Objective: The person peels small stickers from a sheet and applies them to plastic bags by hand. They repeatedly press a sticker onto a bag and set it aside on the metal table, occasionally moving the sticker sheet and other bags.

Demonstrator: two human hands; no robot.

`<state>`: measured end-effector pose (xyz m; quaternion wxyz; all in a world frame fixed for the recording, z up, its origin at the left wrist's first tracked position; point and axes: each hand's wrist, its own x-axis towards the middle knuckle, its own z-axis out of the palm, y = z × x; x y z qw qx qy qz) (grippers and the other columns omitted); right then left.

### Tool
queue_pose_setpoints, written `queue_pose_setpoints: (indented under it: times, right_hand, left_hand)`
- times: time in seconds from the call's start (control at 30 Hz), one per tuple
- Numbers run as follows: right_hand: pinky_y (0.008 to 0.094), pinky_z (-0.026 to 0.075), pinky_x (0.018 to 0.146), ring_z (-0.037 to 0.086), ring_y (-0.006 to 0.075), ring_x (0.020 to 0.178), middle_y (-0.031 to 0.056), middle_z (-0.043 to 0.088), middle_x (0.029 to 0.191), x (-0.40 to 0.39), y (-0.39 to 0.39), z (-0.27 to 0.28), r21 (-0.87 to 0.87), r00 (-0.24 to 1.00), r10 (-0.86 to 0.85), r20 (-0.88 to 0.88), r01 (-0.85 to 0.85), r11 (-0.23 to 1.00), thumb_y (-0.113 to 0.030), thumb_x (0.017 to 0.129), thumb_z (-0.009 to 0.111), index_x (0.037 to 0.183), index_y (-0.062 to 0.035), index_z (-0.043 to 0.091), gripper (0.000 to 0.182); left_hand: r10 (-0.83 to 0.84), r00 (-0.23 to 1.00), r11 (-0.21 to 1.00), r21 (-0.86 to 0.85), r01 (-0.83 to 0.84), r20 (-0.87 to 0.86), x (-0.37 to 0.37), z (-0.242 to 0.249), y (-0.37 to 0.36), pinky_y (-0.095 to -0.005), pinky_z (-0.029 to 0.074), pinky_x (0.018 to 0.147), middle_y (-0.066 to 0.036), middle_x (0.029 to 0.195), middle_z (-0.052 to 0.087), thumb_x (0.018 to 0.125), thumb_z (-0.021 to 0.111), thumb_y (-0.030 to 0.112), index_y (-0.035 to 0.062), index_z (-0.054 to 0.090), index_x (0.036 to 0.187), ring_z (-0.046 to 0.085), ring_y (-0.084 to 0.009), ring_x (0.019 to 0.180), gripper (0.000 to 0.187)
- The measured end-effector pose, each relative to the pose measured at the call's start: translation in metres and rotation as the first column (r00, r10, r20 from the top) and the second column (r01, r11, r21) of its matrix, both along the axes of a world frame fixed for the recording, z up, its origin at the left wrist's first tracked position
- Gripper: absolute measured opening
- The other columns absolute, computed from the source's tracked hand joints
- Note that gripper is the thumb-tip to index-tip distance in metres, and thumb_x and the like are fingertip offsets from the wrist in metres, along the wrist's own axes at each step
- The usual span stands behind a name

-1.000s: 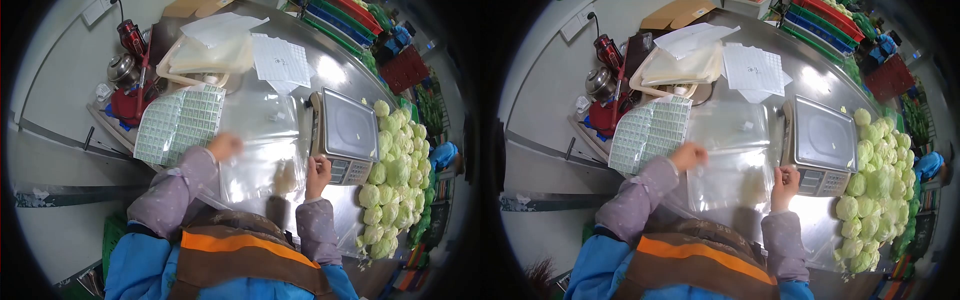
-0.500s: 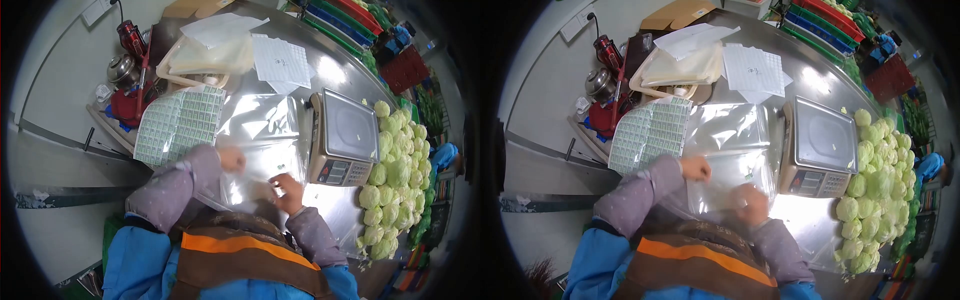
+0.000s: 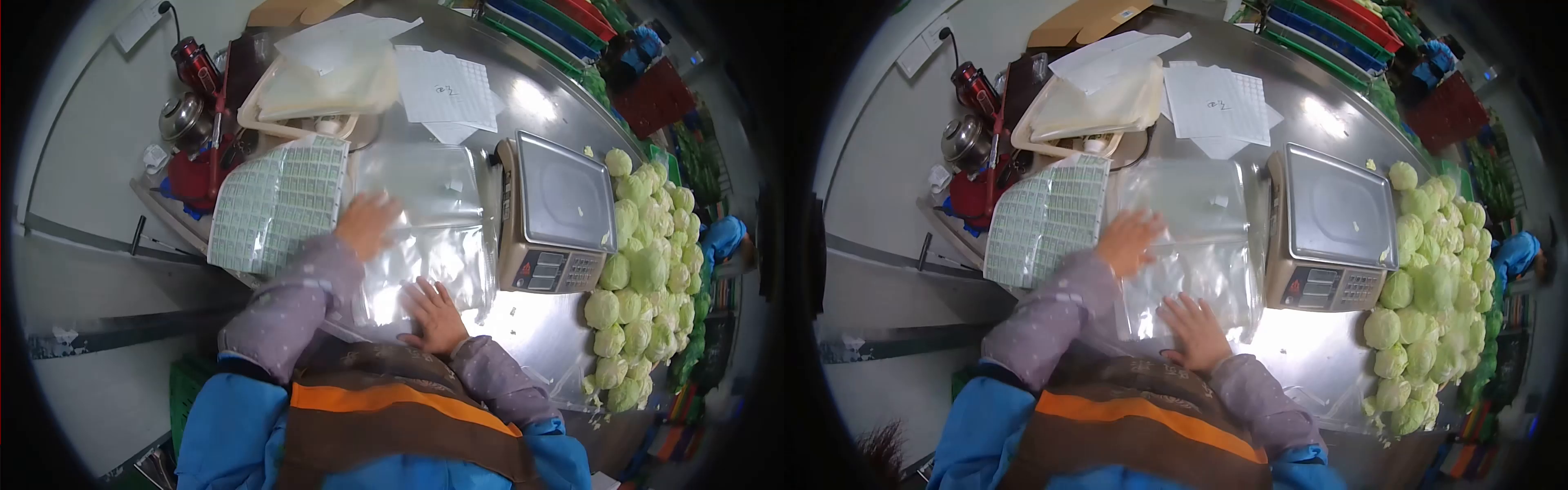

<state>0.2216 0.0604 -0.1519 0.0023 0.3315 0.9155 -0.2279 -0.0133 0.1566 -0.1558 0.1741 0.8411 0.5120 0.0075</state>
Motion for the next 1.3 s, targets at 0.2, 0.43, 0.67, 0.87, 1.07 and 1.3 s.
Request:
queue_pose_setpoints:
  times: [0.2,0.43,0.67,0.87,1.07,1.3]
  right_hand:
    - [0.0532,0.015,0.111,0.020,0.0341,0.138,0.0106,0.029,0.147,0.005,0.002,-0.002,0.021,1.000,0.015,-0.024,-0.015,1.000,-0.056,0.076,0.061,0.136,-0.0101,0.040,0.079]
    - [0.0535,0.015,0.111,0.020,0.0319,0.138,0.0072,0.030,0.147,-0.005,0.003,0.003,0.015,1.000,-0.019,0.019,0.019,1.000,-0.049,0.075,0.066,0.138,-0.0154,0.036,0.077]
    - [0.0534,0.016,0.111,0.019,0.0312,0.139,0.0047,0.029,0.148,-0.005,0.001,-0.002,0.033,0.999,-0.027,0.037,0.025,0.999,-0.053,0.075,0.065,0.139,-0.0183,0.034,0.080]
    - [0.0539,0.017,0.111,0.020,0.0320,0.138,0.0050,0.028,0.148,-0.005,0.002,-0.006,0.042,0.999,-0.006,0.038,0.004,0.999,-0.053,0.075,0.065,0.140,-0.0181,0.033,0.080]
    - [0.0496,0.021,0.111,0.029,0.0311,0.135,0.0077,0.035,0.145,-0.009,0.004,0.007,0.065,0.999,-0.003,0.046,0.000,0.998,-0.044,0.076,0.069,0.138,-0.0160,0.037,0.076]
    - [0.0358,0.042,0.094,0.055,0.0242,0.110,0.0145,0.060,0.115,-0.039,0.086,0.099,-0.529,0.575,-0.476,-0.665,0.086,0.844,-0.015,0.084,0.066,0.122,-0.0022,0.046,0.045]
  left_hand:
    - [0.280,0.689,0.551,0.476,-0.686,0.669,-0.079,0.083,0.044,-0.0411,0.042,0.088,-0.012,0.102,0.060,0.084,0.062,0.016,0.0059,0.059,0.102,0.057,-0.0294,0.100,0.021]
    - [0.595,0.802,0.674,0.508,-0.536,0.057,-0.171,0.034,0.070,-0.0401,0.030,0.104,-0.013,0.115,0.058,0.068,0.072,0.052,0.0075,0.059,0.113,0.049,-0.0286,0.117,0.065]
    - [0.341,0.938,0.893,0.332,-0.303,-0.060,-0.135,0.039,0.063,-0.0433,0.022,0.110,-0.013,0.131,0.048,0.064,0.077,0.047,0.0066,0.047,0.126,0.039,-0.0260,0.127,0.080]
    - [0.341,0.923,0.912,0.299,-0.280,-0.177,-0.134,0.000,0.059,-0.0408,0.029,0.104,-0.010,0.118,0.056,0.058,0.083,0.035,0.0083,0.050,0.123,0.045,-0.0260,0.120,0.078]
    - [0.393,0.916,0.912,0.098,-0.399,0.076,-0.131,0.048,0.050,-0.0415,0.043,0.088,-0.011,0.091,0.065,0.059,0.082,0.028,0.0090,0.066,0.097,0.056,-0.0309,0.105,0.045]
    - [0.154,0.902,0.988,-0.048,-0.147,0.404,-0.082,0.134,-0.014,-0.0399,0.047,0.073,-0.011,0.080,0.064,0.064,0.078,0.018,0.0101,0.064,0.094,0.061,-0.0310,0.083,0.034]
